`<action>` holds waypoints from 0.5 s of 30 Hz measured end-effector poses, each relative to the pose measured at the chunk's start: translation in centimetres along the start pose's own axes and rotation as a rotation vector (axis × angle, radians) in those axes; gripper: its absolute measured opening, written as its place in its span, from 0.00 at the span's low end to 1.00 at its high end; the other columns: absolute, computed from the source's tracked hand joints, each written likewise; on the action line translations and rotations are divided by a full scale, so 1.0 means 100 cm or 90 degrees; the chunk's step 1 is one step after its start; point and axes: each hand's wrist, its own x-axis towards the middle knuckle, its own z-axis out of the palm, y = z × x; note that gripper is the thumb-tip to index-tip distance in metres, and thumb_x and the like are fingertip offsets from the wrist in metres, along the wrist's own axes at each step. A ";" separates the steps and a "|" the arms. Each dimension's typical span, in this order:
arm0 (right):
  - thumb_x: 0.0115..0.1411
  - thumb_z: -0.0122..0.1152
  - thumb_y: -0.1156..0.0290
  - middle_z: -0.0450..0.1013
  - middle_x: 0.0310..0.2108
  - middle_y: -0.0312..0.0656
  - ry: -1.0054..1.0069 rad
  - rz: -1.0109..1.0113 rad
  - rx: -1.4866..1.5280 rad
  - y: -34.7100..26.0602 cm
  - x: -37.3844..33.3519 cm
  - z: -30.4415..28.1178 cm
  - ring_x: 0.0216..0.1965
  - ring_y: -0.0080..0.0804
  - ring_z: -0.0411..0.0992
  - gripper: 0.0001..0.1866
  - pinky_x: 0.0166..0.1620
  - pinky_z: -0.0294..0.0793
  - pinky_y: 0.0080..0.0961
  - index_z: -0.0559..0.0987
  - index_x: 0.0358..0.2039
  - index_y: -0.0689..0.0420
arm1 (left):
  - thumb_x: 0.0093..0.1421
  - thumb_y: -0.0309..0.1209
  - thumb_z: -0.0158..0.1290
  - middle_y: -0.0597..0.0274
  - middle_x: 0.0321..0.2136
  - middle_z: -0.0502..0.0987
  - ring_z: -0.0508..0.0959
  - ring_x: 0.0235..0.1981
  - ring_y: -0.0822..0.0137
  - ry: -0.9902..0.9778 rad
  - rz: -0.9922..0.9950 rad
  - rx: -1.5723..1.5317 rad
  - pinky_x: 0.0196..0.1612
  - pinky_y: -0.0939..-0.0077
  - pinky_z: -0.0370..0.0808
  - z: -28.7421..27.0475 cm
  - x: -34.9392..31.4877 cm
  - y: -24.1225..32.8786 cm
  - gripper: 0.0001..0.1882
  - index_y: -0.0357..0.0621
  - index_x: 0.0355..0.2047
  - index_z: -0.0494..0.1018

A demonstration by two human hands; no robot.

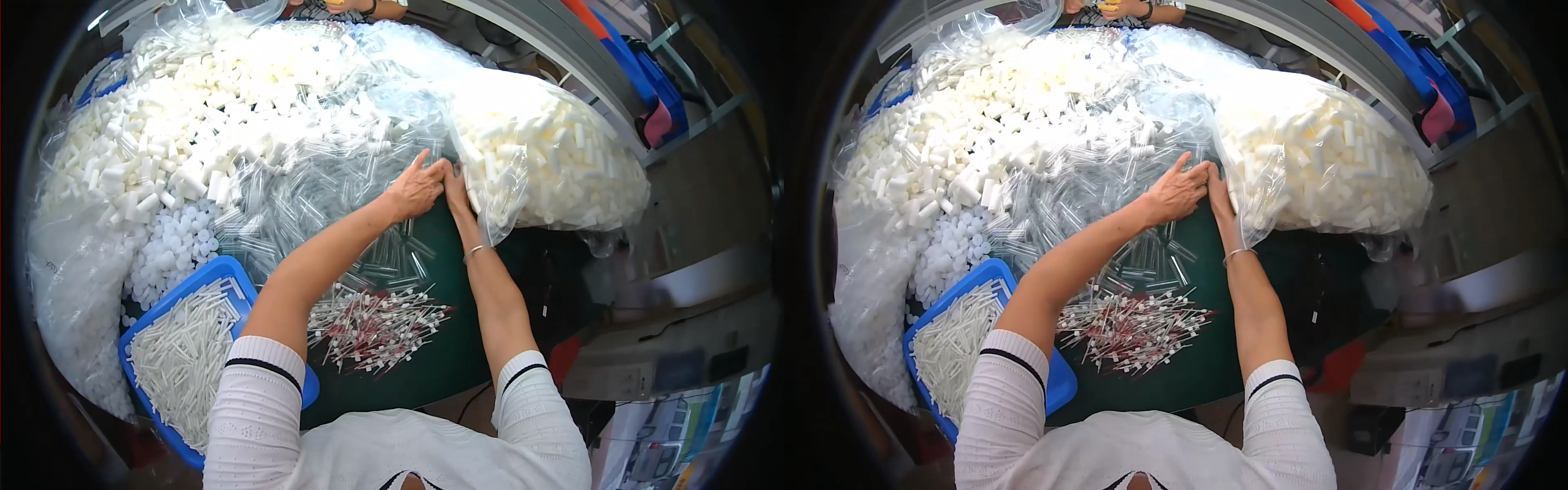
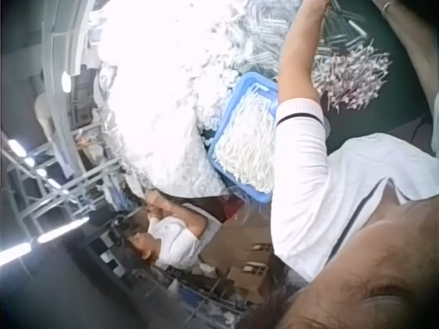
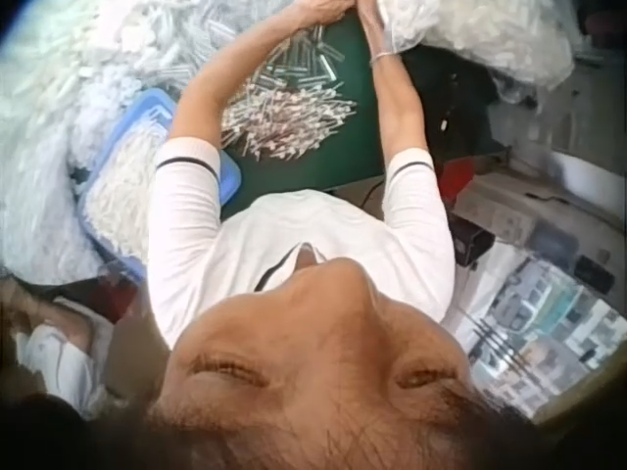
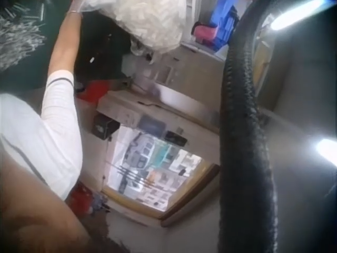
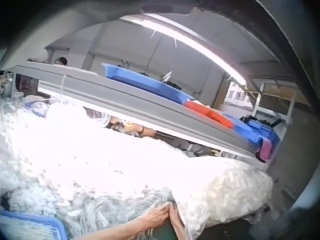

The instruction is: Assembling small white plastic components and thin rods at a factory workstation.

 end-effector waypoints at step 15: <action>0.53 0.59 0.58 0.63 0.57 0.55 0.020 -0.243 0.024 -0.246 -0.004 -0.018 0.60 0.52 0.58 0.30 0.63 0.51 0.48 0.69 0.55 0.57 | 0.55 0.36 0.56 0.56 0.55 0.67 0.60 0.61 0.57 0.116 -0.175 -0.041 0.61 0.48 0.53 -0.088 -0.083 -0.050 0.18 0.50 0.47 0.73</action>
